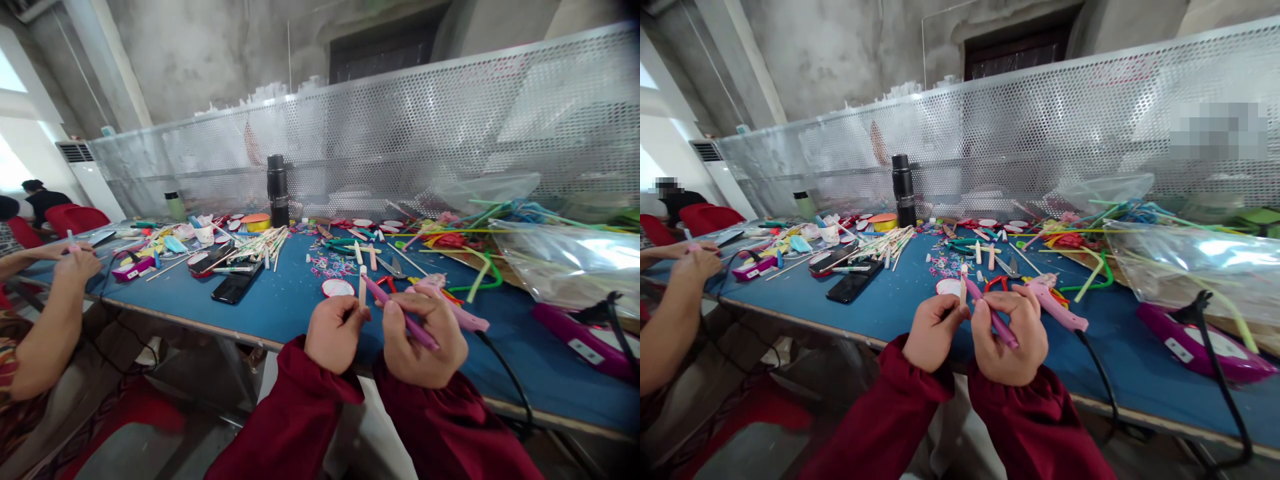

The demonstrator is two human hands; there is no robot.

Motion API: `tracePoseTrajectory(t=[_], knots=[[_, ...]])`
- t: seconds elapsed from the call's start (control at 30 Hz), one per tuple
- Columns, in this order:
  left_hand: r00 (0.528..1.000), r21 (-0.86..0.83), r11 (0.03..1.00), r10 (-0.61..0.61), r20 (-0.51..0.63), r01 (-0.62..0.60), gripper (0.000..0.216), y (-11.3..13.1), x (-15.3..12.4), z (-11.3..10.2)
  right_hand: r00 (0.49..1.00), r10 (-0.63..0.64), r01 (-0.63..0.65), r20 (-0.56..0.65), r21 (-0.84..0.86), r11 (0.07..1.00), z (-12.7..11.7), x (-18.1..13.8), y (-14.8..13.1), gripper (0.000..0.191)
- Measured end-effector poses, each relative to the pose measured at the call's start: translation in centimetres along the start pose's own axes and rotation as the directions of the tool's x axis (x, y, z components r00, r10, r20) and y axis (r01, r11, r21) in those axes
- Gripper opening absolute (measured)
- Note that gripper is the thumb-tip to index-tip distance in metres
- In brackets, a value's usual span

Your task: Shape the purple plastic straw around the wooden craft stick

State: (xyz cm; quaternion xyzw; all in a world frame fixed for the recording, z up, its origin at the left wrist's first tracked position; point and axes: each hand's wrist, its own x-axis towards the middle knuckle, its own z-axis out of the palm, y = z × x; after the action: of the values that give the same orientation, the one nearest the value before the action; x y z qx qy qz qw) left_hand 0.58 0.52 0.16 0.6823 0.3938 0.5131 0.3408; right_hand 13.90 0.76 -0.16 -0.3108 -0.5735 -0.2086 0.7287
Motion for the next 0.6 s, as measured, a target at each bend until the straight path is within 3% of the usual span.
tracePoseTrajectory(t=[0.6], knots=[[1.000,0.002,1.000,-0.006,-0.001,0.006,0.030,-0.07,-0.03,0.00,1.000,0.017,-0.017,-0.007,-0.018,1.000,-0.05,-0.02,-0.18,0.009]])
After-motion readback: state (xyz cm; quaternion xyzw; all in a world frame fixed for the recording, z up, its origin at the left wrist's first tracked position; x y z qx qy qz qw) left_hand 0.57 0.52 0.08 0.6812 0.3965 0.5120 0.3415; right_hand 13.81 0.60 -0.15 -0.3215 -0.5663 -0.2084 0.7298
